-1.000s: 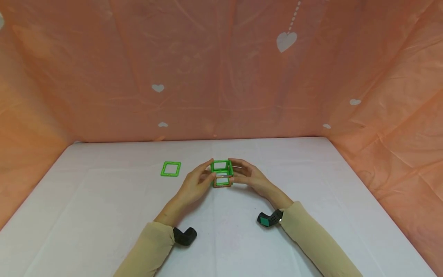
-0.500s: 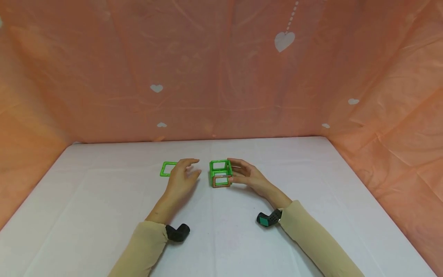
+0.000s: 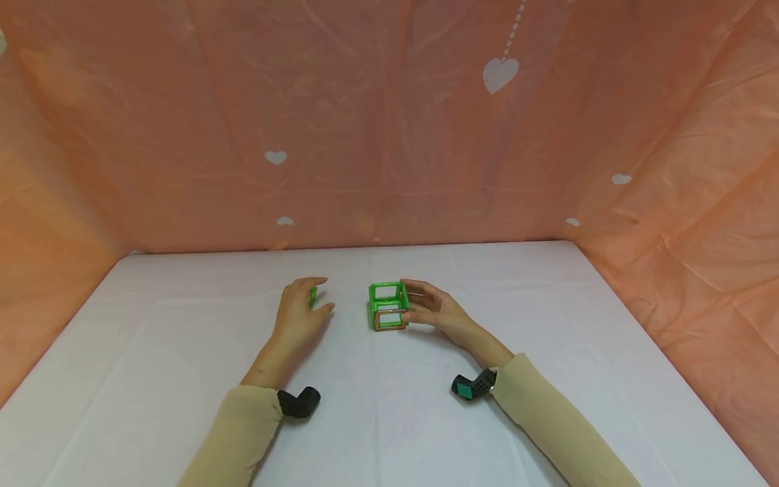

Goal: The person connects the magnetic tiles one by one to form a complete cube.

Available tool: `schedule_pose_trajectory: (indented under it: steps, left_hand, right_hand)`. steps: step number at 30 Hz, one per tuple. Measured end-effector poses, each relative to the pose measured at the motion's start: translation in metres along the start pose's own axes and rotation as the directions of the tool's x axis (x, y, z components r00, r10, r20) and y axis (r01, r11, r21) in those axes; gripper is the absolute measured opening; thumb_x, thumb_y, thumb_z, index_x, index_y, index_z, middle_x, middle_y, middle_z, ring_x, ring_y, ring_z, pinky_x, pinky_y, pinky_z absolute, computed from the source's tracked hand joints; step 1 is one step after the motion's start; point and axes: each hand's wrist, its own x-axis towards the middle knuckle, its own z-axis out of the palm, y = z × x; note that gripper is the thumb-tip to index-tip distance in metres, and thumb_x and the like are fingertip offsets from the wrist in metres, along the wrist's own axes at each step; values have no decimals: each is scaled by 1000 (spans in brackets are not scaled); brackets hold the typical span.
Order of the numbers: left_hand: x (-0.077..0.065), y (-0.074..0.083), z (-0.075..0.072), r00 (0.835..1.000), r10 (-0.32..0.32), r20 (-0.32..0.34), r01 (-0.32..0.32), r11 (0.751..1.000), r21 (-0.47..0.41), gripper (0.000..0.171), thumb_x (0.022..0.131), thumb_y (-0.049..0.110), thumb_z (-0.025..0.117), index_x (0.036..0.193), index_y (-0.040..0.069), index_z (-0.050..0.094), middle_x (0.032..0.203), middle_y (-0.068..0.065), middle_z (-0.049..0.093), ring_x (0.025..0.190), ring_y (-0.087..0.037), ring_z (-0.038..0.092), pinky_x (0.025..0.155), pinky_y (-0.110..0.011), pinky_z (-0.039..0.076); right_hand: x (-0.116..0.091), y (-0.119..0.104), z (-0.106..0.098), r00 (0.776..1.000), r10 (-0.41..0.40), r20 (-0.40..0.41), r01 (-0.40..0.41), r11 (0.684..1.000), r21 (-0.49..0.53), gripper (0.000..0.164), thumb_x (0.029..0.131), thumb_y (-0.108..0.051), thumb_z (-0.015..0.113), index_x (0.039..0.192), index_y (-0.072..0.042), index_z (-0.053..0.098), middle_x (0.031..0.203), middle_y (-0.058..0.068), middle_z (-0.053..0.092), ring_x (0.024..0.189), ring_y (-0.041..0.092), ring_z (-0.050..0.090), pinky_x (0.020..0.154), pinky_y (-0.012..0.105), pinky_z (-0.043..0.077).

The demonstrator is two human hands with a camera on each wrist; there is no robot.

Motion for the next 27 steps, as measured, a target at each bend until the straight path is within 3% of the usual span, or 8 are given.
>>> schedule_pose_trajectory:
  steps: [12, 20, 27]
  left_hand:
    - [5, -15, -14, 997, -27, 69, 24, 999, 47, 57, 81, 6, 70, 132, -10, 49, 137, -33, 45, 132, -48, 35, 112, -55, 25]
    - [7, -15, -18, 986, -114, 124, 110, 993, 40, 71, 83, 9, 68, 142, -11, 34, 142, -34, 37, 132, -48, 32, 109, -56, 29]
    - [4, -18, -19, 976, -190, 103, 176, 976, 127, 73, 81, 13, 68, 136, -21, 34, 135, -40, 39, 125, -52, 34, 103, -56, 33]
  right_hand:
    - [0, -1, 1, 1000, 2, -7, -3, 1000, -10, 68, 84, -4, 70, 145, -6, 39, 149, 16, 38, 136, 34, 39, 102, 32, 43]
    - [0, 0, 0, 1000, -10, -11, 10, 1000, -13, 68, 84, -3, 70, 144, -4, 39, 149, 17, 38, 136, 35, 39, 99, 29, 45]
    - [-1, 0, 0, 1000, -7, -14, 7, 1000, -13, 69, 84, -5, 71, 144, -6, 39, 149, 16, 39, 136, 34, 39, 99, 30, 45]
